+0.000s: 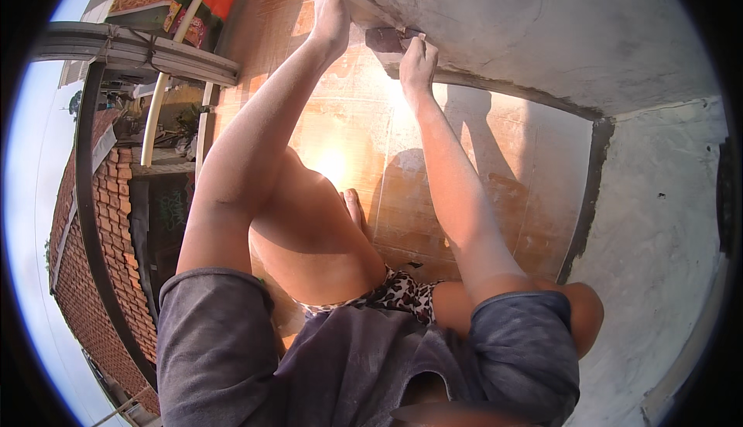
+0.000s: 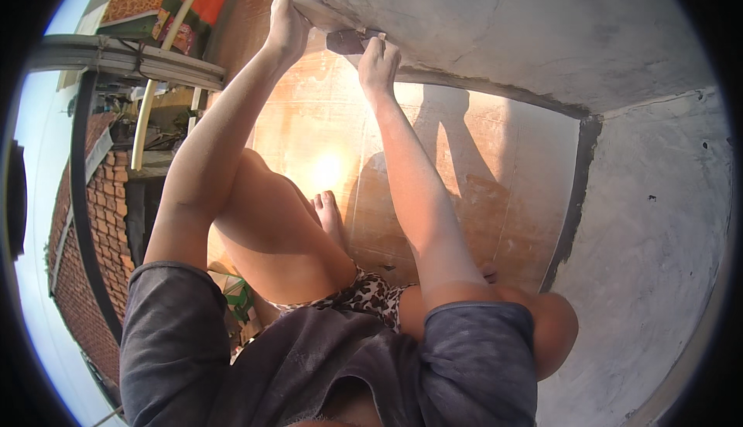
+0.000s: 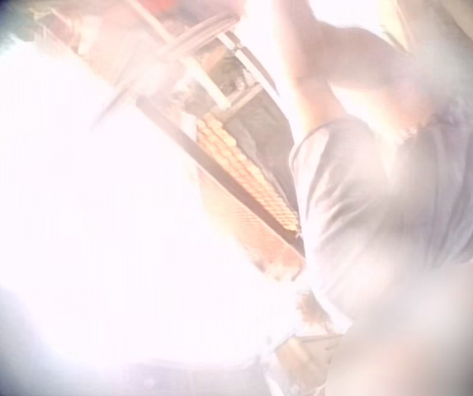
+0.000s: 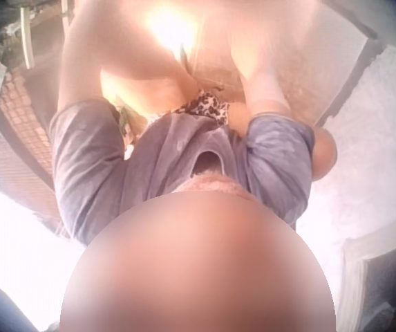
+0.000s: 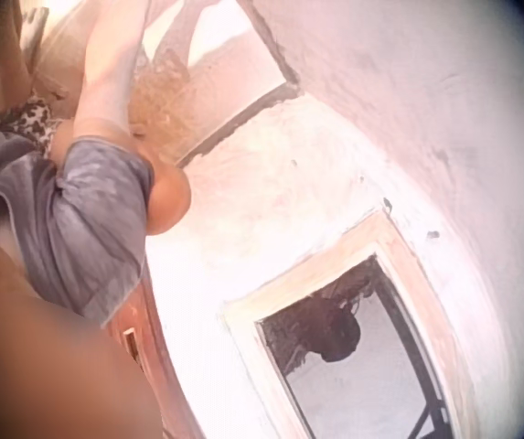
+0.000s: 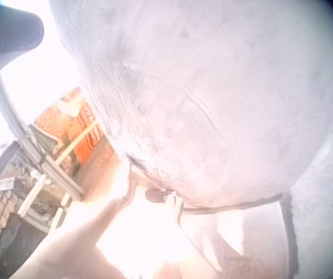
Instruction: The person smooths a freshly plastered ceiling by hand, using both hands to rub and flatten the surface. The person works across different sections of the ceiling, repeatedly smoothing the same areas to achieve an even finish.
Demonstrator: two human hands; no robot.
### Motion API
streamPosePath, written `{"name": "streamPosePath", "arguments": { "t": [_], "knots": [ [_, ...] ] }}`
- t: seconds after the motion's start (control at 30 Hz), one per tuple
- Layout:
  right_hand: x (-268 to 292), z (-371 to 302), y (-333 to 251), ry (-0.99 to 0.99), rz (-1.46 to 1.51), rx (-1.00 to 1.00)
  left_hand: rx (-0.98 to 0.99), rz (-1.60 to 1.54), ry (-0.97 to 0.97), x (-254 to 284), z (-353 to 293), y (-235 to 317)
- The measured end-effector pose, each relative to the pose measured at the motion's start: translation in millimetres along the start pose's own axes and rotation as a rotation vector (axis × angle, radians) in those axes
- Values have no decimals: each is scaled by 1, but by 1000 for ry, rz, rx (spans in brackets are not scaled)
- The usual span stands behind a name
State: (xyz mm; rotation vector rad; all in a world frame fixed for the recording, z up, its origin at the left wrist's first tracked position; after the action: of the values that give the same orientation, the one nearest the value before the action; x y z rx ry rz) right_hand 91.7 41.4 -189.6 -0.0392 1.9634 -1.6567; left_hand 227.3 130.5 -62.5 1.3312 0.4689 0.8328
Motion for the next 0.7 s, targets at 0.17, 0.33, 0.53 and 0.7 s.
{"name": "streamPosePath", "arguments": {
  "t": [0.17,0.33,0.53,0.7],
  "knots": [
    [5,-8,34,144,345,-272,50,126,-38,-9,-4,14],
    [8,-17,10,24,11,138,18,149,-36,-9,-5,17],
    [-20,-20,22,-167,-181,-84,68,160,-87,-7,-4,7],
    [-30,-9,13,-258,-101,220,52,142,-48,-10,-12,16]
  ]
}}
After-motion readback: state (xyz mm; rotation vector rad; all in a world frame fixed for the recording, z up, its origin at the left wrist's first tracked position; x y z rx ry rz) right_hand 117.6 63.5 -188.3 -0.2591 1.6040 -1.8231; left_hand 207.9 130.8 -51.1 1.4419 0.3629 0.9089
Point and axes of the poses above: each hand's wrist, its own z-axis towards the middle knuckle, its own x-axis out of the back of the hand, y = z × x, the point moved 8 cm from there along z, towards the middle knuckle, and after that the axes turned 15 degrees about z, right-handed, at the moved point
